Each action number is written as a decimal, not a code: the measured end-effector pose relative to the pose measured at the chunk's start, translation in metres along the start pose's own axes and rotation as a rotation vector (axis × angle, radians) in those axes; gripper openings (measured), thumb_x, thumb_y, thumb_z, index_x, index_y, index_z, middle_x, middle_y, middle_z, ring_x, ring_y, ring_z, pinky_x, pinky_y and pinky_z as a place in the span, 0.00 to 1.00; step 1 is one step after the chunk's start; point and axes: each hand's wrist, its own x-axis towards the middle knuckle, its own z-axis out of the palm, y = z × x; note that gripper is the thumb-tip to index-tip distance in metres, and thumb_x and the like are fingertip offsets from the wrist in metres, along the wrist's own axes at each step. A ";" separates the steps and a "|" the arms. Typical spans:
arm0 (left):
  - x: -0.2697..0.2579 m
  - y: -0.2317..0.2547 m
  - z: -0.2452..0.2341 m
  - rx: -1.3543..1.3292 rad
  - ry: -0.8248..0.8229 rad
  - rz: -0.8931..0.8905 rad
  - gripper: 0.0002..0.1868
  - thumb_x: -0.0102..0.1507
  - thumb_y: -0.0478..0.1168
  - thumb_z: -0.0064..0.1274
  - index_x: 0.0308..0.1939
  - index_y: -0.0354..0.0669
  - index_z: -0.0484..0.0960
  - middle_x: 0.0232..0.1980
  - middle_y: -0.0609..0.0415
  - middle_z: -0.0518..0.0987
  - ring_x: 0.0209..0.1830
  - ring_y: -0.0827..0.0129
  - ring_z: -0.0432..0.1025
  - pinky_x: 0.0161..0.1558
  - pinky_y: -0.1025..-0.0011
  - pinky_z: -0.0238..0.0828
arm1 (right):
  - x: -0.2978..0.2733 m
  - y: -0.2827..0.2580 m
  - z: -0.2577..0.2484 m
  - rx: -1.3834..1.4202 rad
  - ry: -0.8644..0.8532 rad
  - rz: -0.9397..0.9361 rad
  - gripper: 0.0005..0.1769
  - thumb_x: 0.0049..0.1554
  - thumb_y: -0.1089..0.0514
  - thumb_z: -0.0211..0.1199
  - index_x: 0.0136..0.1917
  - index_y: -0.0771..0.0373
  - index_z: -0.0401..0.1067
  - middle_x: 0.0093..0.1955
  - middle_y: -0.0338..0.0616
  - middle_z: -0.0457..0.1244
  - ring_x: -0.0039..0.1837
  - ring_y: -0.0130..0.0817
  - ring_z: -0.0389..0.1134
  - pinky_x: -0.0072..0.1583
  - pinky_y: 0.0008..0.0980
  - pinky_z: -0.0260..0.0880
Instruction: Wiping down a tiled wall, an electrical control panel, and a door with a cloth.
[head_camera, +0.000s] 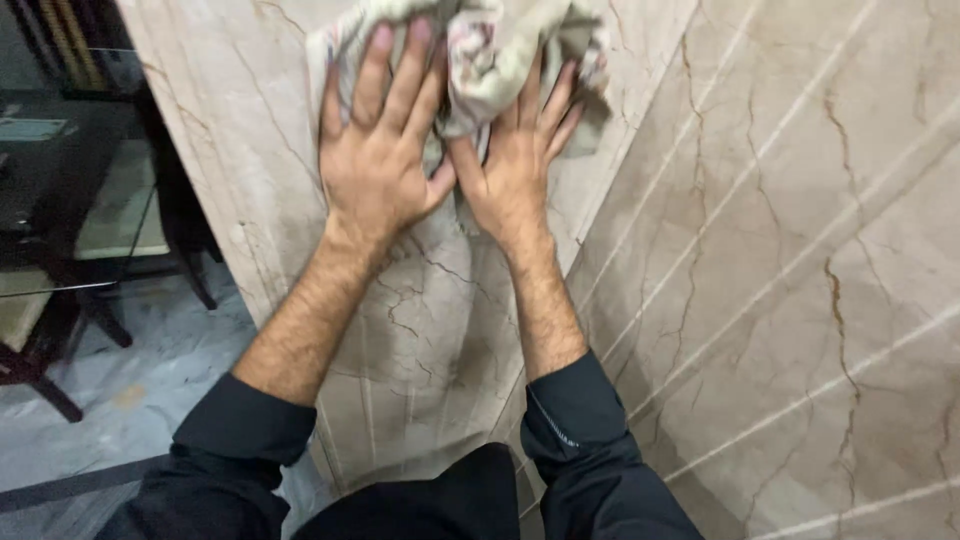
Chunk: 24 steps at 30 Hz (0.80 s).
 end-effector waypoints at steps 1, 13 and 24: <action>0.008 -0.007 -0.008 -0.042 -0.012 -0.008 0.37 0.73 0.60 0.50 0.81 0.46 0.67 0.88 0.56 0.53 0.88 0.60 0.44 0.83 0.45 0.36 | 0.010 -0.007 -0.003 0.002 0.027 -0.016 0.47 0.60 0.36 0.60 0.83 0.63 0.56 0.89 0.54 0.32 0.89 0.62 0.21 0.83 0.73 0.20; 0.034 -0.043 -0.025 -0.022 -0.017 -0.030 0.38 0.69 0.56 0.51 0.80 0.43 0.69 0.84 0.50 0.60 0.84 0.51 0.47 0.78 0.35 0.39 | 0.045 -0.033 0.021 -0.029 0.244 -0.094 0.44 0.72 0.38 0.52 0.86 0.66 0.42 0.90 0.44 0.30 0.88 0.48 0.24 0.84 0.58 0.17; -0.126 -0.040 -0.031 0.069 -0.133 -0.123 0.39 0.75 0.66 0.47 0.79 0.43 0.70 0.84 0.50 0.60 0.85 0.52 0.46 0.78 0.40 0.38 | -0.083 -0.073 0.076 -0.025 -0.002 -0.092 0.43 0.64 0.35 0.55 0.82 0.61 0.52 0.88 0.50 0.38 0.88 0.64 0.27 0.81 0.76 0.19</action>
